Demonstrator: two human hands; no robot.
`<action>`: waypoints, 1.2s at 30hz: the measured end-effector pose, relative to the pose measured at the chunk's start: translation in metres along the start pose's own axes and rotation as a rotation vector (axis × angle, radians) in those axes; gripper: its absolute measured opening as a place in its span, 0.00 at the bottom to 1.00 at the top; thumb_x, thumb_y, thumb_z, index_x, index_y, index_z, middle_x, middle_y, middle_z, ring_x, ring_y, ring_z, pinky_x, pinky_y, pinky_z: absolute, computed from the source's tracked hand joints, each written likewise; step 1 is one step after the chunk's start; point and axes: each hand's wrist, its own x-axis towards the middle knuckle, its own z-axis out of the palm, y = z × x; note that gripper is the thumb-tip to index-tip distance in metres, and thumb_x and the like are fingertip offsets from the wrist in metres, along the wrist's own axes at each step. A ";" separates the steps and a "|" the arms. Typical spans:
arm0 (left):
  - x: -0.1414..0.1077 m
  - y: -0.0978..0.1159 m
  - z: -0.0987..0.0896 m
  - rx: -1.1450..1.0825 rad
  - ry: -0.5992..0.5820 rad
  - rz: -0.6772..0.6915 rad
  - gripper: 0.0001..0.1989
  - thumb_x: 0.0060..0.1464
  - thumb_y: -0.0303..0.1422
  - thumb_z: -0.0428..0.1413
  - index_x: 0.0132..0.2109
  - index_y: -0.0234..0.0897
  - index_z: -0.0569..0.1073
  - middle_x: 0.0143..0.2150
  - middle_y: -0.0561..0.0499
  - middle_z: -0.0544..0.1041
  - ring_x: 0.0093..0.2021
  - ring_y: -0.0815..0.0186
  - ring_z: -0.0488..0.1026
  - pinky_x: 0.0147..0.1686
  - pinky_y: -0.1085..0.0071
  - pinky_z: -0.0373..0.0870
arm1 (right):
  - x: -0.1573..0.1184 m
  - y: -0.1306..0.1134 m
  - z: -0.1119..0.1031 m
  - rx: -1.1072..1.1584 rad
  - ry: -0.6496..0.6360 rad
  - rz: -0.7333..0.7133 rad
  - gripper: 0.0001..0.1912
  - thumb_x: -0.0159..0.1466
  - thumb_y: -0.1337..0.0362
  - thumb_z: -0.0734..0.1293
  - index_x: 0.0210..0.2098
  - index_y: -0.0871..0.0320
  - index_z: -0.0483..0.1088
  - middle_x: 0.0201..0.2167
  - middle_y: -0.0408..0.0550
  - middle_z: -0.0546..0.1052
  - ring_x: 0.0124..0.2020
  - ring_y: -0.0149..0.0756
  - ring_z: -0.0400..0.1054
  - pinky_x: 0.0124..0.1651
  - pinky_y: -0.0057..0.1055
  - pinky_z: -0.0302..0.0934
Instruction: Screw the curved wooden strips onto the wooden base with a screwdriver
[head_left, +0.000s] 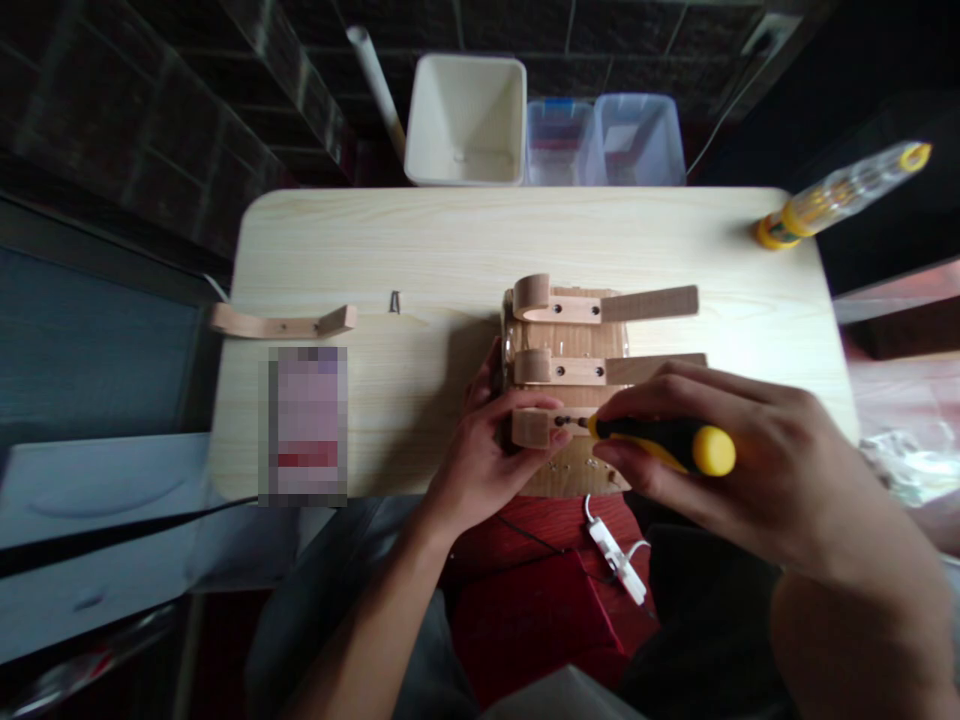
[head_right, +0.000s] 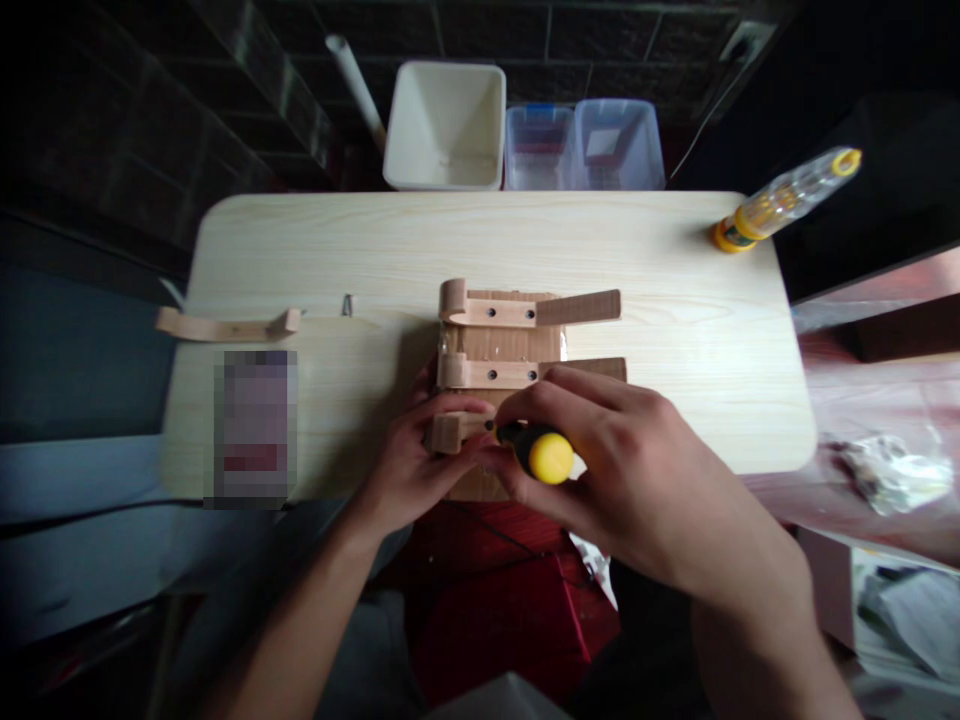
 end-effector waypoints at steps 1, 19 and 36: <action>0.000 0.000 0.000 -0.003 0.003 0.005 0.12 0.62 0.44 0.66 0.49 0.46 0.84 0.53 0.49 0.86 0.54 0.53 0.79 0.71 0.53 0.63 | 0.001 0.001 0.001 0.014 -0.005 0.012 0.07 0.72 0.58 0.72 0.47 0.52 0.75 0.42 0.44 0.84 0.39 0.36 0.81 0.40 0.29 0.72; 0.000 0.001 -0.001 -0.058 -0.014 -0.001 0.16 0.60 0.44 0.68 0.52 0.47 0.83 0.50 0.48 0.85 0.54 0.52 0.79 0.69 0.51 0.66 | 0.004 0.000 0.007 0.083 -0.025 0.040 0.06 0.72 0.59 0.72 0.46 0.53 0.75 0.38 0.38 0.85 0.33 0.28 0.80 0.36 0.22 0.68; 0.001 0.003 -0.002 -0.049 -0.002 -0.007 0.14 0.57 0.42 0.70 0.49 0.46 0.82 0.46 0.47 0.85 0.49 0.53 0.79 0.69 0.49 0.66 | 0.002 0.002 0.005 0.101 -0.026 0.062 0.06 0.71 0.60 0.73 0.45 0.52 0.74 0.38 0.37 0.84 0.35 0.29 0.80 0.38 0.24 0.69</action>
